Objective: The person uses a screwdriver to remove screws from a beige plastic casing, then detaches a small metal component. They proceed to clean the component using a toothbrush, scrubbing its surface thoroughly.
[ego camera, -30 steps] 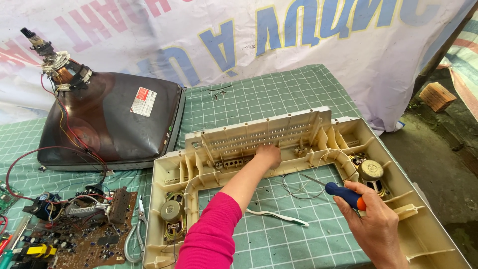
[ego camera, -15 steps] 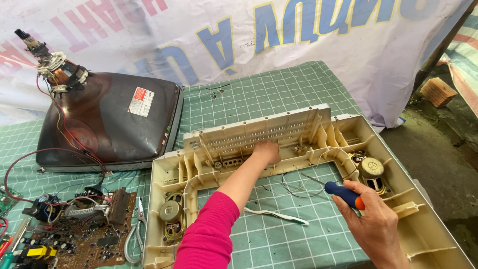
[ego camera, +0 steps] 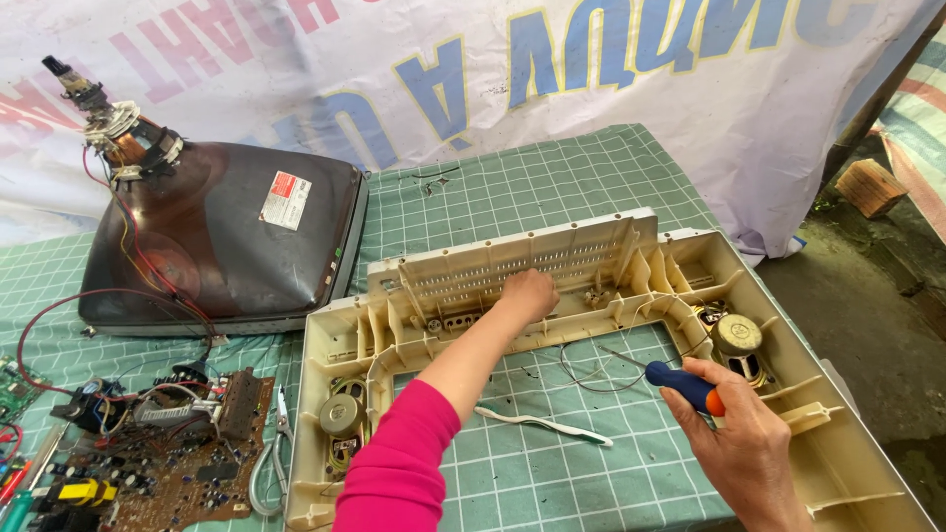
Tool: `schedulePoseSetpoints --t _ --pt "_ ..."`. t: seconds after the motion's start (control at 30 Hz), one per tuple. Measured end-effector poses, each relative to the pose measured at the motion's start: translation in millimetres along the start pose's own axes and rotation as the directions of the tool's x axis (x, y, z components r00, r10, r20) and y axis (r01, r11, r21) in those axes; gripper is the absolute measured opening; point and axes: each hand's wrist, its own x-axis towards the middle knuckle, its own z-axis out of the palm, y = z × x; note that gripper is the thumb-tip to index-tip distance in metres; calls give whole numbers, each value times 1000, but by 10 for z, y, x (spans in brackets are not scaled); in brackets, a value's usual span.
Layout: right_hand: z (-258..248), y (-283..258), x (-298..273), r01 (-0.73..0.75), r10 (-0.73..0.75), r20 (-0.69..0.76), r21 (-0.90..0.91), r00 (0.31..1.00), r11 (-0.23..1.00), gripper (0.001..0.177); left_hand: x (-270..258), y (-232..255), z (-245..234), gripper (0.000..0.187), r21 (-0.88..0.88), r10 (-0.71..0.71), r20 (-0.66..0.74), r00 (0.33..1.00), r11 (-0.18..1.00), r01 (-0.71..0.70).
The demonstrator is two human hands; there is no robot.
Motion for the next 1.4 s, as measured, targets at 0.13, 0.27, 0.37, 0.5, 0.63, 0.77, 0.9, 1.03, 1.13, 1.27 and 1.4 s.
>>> schedulePoseSetpoints --t 0.13,0.27,0.37,0.5,0.63,0.77,0.9,1.03,1.13,1.27,1.4 --pt "-6 20 -43 -12 11 -24 -41 1000 999 38 -356 -123 -147 29 -85 45 -8 999 995 -45" --pt "-6 8 -60 7 -8 -25 -34 1000 999 36 -970 -533 -11 26 -76 173 -19 985 982 -174" --pt "-9 -21 -67 15 -13 32 -67 999 998 40 -1490 -791 55 24 -88 104 148 983 992 -91" --pt "-114 -210 28 -118 110 100 79 989 990 38 -1890 -1054 224 16 -159 -17 181 983 986 47" --pt "-110 -428 115 -337 281 238 243 930 909 36 -2054 -1162 505 13 -281 -84 85 993 954 105" --pt "59 -557 128 -394 322 314 201 893 897 34 -1844 -1314 899 12 -258 -57 -34 998 965 46" --pt "201 -610 126 -518 407 387 243 827 820 28 -1907 -1407 1011 23 -222 -36 -29 999 975 29" --pt "376 -655 152 -652 471 450 522 758 550 24 -2307 -1448 799 31 -267 -7 8 1000 964 9" --pt "591 -524 100 -698 530 478 615 700 366 21 -2679 -1510 693 31 -281 26 11 1000 960 -22" --pt "1024 -53 -104 -730 563 536 656 629 191 19 -3149 -1671 672 31 -296 68 -7 998 953 -66" --pt "1305 337 -352 -791 615 592 606 521 87 15 -3479 -1837 705 30 -380 38 -65 997 923 -60"
